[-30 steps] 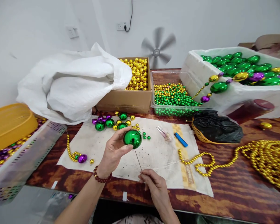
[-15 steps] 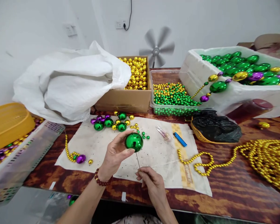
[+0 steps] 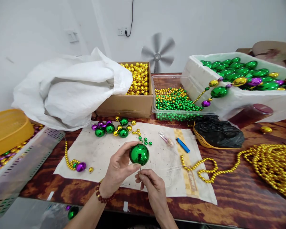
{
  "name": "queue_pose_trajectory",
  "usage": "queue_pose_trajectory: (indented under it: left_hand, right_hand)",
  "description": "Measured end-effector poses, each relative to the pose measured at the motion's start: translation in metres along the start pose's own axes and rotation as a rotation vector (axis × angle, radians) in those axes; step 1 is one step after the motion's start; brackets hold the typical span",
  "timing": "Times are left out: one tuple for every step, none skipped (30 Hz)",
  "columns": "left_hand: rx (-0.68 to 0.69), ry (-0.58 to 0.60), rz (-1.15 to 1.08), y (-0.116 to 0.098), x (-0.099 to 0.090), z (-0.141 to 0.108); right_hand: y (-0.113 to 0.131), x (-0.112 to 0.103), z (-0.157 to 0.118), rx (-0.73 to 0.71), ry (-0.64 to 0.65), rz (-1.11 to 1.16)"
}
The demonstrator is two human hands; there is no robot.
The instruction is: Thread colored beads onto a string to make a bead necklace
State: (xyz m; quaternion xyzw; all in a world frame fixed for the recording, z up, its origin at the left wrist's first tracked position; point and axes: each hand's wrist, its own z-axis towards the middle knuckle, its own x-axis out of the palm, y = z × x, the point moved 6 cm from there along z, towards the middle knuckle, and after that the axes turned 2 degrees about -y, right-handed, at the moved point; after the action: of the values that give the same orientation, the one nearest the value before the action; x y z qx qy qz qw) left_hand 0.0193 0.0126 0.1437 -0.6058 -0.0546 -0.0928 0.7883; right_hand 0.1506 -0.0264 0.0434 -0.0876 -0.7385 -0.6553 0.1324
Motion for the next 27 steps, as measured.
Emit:
queue_pose_trajectory:
  left_hand:
    - [0.002,-0.002,0.0,0.0,-0.001,-0.001]
    - [0.007,-0.005,0.001,-0.001,-0.001,-0.001]
    - [0.012,-0.006,0.004,-0.001,-0.002,-0.002]
    - [0.018,-0.007,0.01,-0.002,-0.002,-0.002]
    - [0.022,-0.008,0.018,-0.003,-0.002,-0.002]
    - [0.023,-0.01,0.027,-0.003,-0.002,-0.002]
    - [0.023,-0.014,0.034,-0.003,-0.002,-0.003]
    - [0.02,-0.017,0.037,-0.003,-0.002,-0.003]
    - [0.019,-0.022,0.034,-0.003,-0.002,-0.003]
    - [0.018,-0.027,0.026,-0.002,-0.003,-0.003]
    - [0.018,-0.032,0.014,-0.002,-0.003,-0.003]
    - [0.015,-0.037,0.001,-0.001,-0.003,-0.003]
    - [0.009,-0.042,-0.009,-0.001,-0.004,-0.003]
    - [0.0,-0.05,-0.017,-0.001,-0.005,-0.002]
    - [-0.008,-0.058,-0.022,-0.001,-0.005,-0.001]
    - [-0.015,-0.065,-0.024,-0.002,-0.006,0.0]
    - [-0.019,-0.071,-0.026,-0.003,-0.006,0.001]
    - [-0.02,-0.074,-0.027,-0.004,-0.006,0.003]
    - [-0.018,-0.075,-0.029,-0.006,-0.006,0.004]
    - [-0.015,-0.075,-0.032,-0.007,-0.006,0.005]
    - [-0.017,-0.074,-0.033,-0.008,-0.005,0.006]
    - [-0.019,-0.073,-0.033,-0.008,-0.004,0.006]
    - [-0.021,-0.07,-0.034,-0.007,-0.004,0.007]
    - [-0.024,-0.066,-0.034,-0.007,-0.003,0.006]
    - [-0.028,-0.057,-0.033,-0.005,-0.002,0.006]
    - [-0.029,-0.048,-0.03,-0.004,-0.001,0.005]
    - [-0.028,-0.038,-0.023,-0.003,0.0,0.004]
  right_hand:
    - [0.001,0.0,0.0,-0.002,0.001,0.002]
    - [0.001,0.001,0.001,-0.004,0.002,0.002]
    - [0.001,0.001,0.001,-0.005,0.002,0.001]
    - [0.001,0.001,0.001,-0.006,0.0,0.0]
    - [0.002,0.001,0.001,-0.006,-0.002,0.0]
    - [0.001,0.001,0.0,-0.006,-0.002,0.0]
    - [0.001,0.001,0.0,-0.004,-0.002,0.001]
    - [0.001,0.001,0.0,-0.004,-0.002,0.002]
    - [0.0,0.001,0.0,-0.005,0.0,0.002]
    - [-0.001,0.002,0.0,-0.007,0.004,0.002]
    - [-0.002,0.002,-0.001,-0.01,0.008,0.001]
    - [-0.004,0.002,-0.001,-0.012,0.014,-0.001]
    - [-0.006,0.003,-0.001,-0.012,0.02,-0.005]
    - [-0.008,0.003,-0.002,-0.008,0.028,-0.009]
    - [-0.011,0.002,-0.003,0.0,0.033,-0.013]
    - [-0.014,0.002,-0.004,0.01,0.037,-0.015]
    - [-0.017,0.001,-0.005,0.021,0.035,-0.017]
    - [-0.02,-0.001,-0.006,0.033,0.028,-0.018]
    - [-0.023,-0.002,-0.008,0.045,0.023,-0.018]
    - [-0.025,-0.003,-0.009,0.053,0.019,-0.018]
    - [-0.027,-0.005,-0.01,0.056,0.015,-0.017]
    - [-0.028,-0.005,-0.011,0.057,0.016,-0.015]
    - [-0.029,-0.006,-0.011,0.054,0.017,-0.013]
    - [-0.029,-0.006,-0.011,0.05,0.02,-0.014]
    - [-0.027,-0.006,-0.011,0.043,0.018,-0.015]
    - [-0.025,-0.005,-0.01,0.036,0.014,-0.018]
    - [-0.022,-0.005,-0.009,0.028,0.012,-0.022]
